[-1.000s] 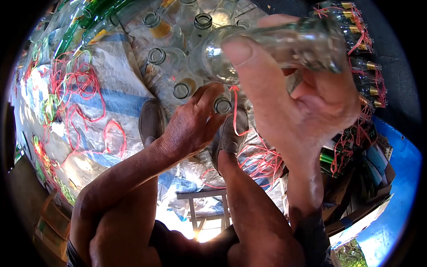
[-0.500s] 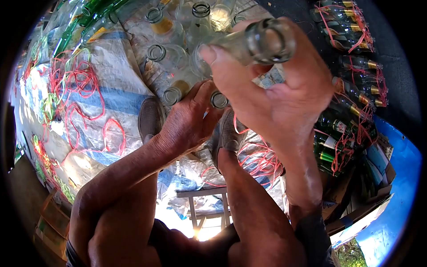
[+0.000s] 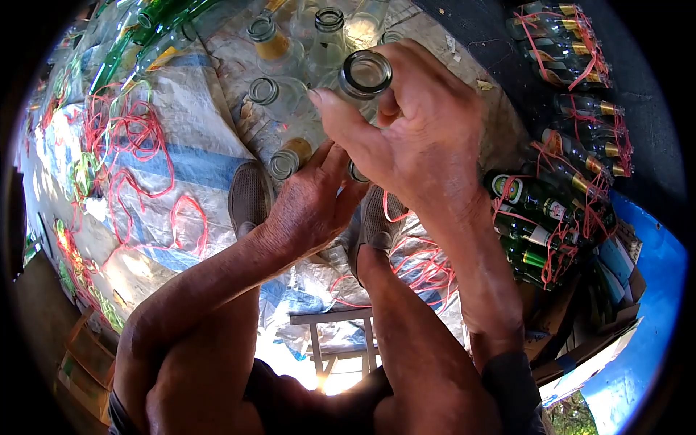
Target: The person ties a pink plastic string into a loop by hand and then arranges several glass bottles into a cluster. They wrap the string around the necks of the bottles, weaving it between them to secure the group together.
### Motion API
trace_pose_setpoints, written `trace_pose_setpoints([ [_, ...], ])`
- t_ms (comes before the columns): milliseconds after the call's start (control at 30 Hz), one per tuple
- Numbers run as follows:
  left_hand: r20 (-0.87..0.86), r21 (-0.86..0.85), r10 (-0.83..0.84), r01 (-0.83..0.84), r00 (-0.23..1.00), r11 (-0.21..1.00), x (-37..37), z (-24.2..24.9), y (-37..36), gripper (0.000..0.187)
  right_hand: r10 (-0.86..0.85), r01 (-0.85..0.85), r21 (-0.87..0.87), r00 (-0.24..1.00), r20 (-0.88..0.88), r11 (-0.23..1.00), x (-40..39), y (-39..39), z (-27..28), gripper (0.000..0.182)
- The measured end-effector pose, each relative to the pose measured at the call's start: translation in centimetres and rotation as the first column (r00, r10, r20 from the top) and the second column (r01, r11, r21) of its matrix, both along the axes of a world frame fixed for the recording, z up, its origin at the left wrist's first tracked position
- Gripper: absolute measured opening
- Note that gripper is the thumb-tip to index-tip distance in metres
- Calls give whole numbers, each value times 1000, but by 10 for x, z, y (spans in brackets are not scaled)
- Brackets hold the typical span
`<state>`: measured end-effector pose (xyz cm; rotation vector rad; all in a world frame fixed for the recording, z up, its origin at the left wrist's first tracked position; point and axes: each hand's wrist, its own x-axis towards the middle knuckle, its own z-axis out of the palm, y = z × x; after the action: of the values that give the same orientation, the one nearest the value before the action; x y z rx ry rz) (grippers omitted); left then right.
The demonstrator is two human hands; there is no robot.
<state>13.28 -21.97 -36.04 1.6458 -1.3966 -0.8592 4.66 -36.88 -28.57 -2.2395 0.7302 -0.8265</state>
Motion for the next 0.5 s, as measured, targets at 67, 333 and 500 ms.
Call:
trace_pose_setpoints([
  [67,-13,14,-5,5,1000,1000,0,2,0,63,-13,13,-8,1000,9,1000,3,-1,-5,26],
  [333,-39,82,33,-30,999,996,-2,4,-2,64,-21,29,108,997,-71,994,2,-4,-15,28],
  [500,-41,98,61,-57,997,994,-4,11,-3,50,6,-7,-5,983,-182,1000,5,-3,-18,29],
])
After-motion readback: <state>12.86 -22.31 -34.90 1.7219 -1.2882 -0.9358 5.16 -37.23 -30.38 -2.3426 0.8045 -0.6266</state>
